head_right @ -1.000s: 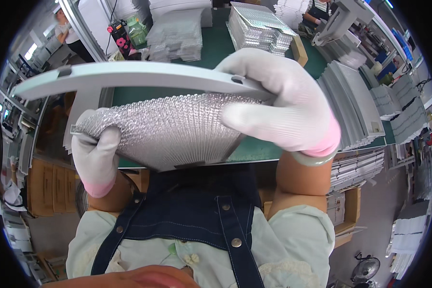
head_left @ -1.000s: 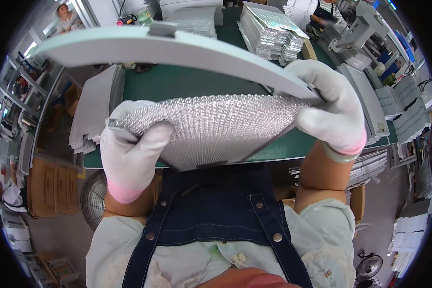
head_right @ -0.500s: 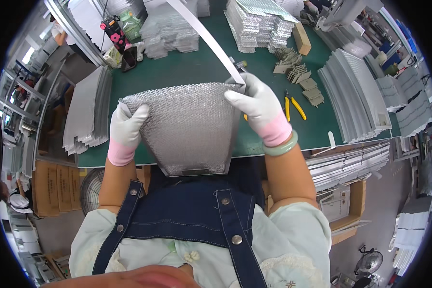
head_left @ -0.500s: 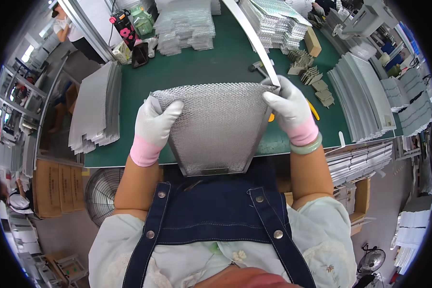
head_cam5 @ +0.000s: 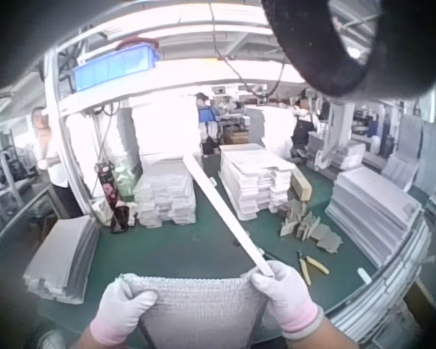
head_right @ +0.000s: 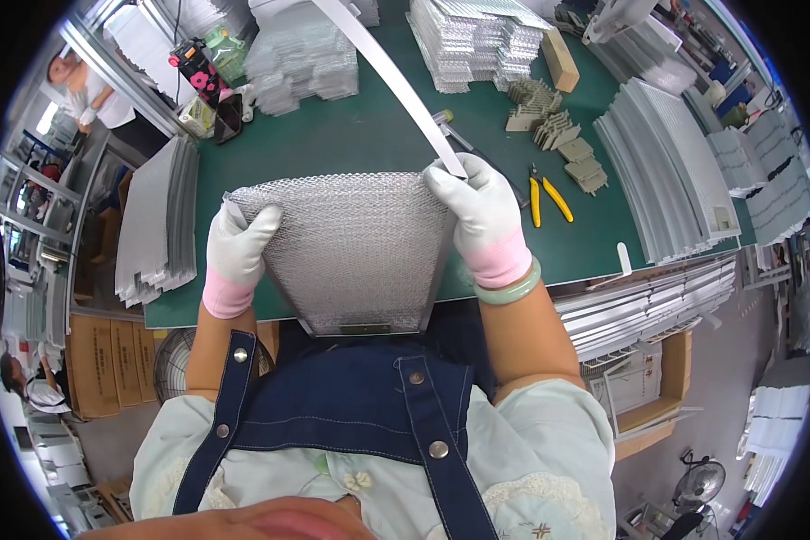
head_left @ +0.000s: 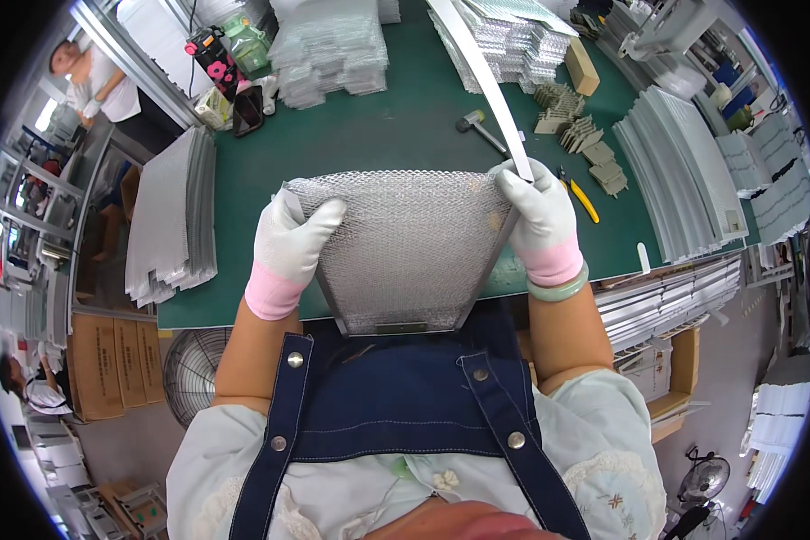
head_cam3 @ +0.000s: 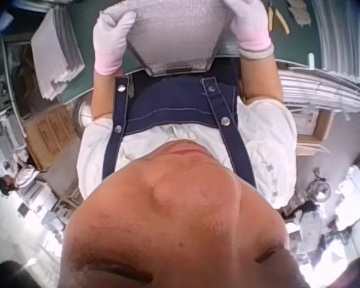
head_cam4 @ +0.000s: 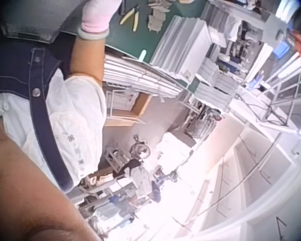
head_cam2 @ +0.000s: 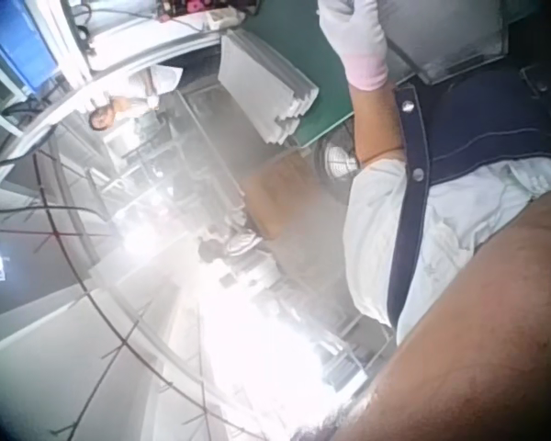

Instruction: The person assembles air filters by placing a mesh sheet into a white frame, securing it with a handheld stapler, and trimming excess material with a utility knife. The person repeats this process for multiple units, stacking the finished filters on the table.

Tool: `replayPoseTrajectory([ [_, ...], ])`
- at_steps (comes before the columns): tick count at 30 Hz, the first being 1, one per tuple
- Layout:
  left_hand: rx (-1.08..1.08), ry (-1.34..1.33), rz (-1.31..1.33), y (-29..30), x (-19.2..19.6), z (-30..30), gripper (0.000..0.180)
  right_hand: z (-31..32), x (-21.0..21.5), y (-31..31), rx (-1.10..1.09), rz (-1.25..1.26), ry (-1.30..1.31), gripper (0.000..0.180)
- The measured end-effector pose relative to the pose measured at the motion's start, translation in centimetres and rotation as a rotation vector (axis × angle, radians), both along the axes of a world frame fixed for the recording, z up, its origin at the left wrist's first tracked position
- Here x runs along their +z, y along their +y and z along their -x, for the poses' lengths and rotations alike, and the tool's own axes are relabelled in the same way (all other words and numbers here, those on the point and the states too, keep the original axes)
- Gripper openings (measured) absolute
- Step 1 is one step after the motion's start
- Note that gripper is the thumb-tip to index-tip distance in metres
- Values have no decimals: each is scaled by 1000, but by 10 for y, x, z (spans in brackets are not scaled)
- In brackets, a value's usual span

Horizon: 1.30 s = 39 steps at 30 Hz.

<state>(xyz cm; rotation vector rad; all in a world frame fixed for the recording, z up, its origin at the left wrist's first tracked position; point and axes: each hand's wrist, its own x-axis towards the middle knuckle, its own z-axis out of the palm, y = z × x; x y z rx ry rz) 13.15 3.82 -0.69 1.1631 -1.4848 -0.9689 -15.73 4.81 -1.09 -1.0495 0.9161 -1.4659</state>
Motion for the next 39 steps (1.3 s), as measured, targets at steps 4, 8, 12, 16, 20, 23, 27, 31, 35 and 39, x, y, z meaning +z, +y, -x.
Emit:
replayPoseTrajectory([
  [4,9,22,-1,-4,-5,2,26,19,-16,9,39,6,276,26],
  [8,17,-80,15,-6,-11,-1,25,6,-16,10,-52,93,-93,20],
  [12,-31,109,28,-1,7,22,22,0,-21,6,11,185,-127,15],
  [16,-82,245,-34,4,14,27,22,-6,-13,10,27,230,-132,28],
  [20,-89,94,-41,0,5,18,21,-23,-29,5,-400,537,63,54],
  [23,-109,120,-40,0,6,20,20,-15,-26,9,-288,479,136,61],
  [27,-126,186,-62,1,13,26,19,0,-23,8,-166,399,118,51],
  [31,-121,141,-74,-2,5,17,18,27,-11,-1,13,378,173,49],
  [35,-105,155,-82,-1,1,16,15,51,-6,-5,199,298,123,50],
  [39,-125,138,-86,-1,5,21,14,52,-2,-5,181,279,174,51],
])
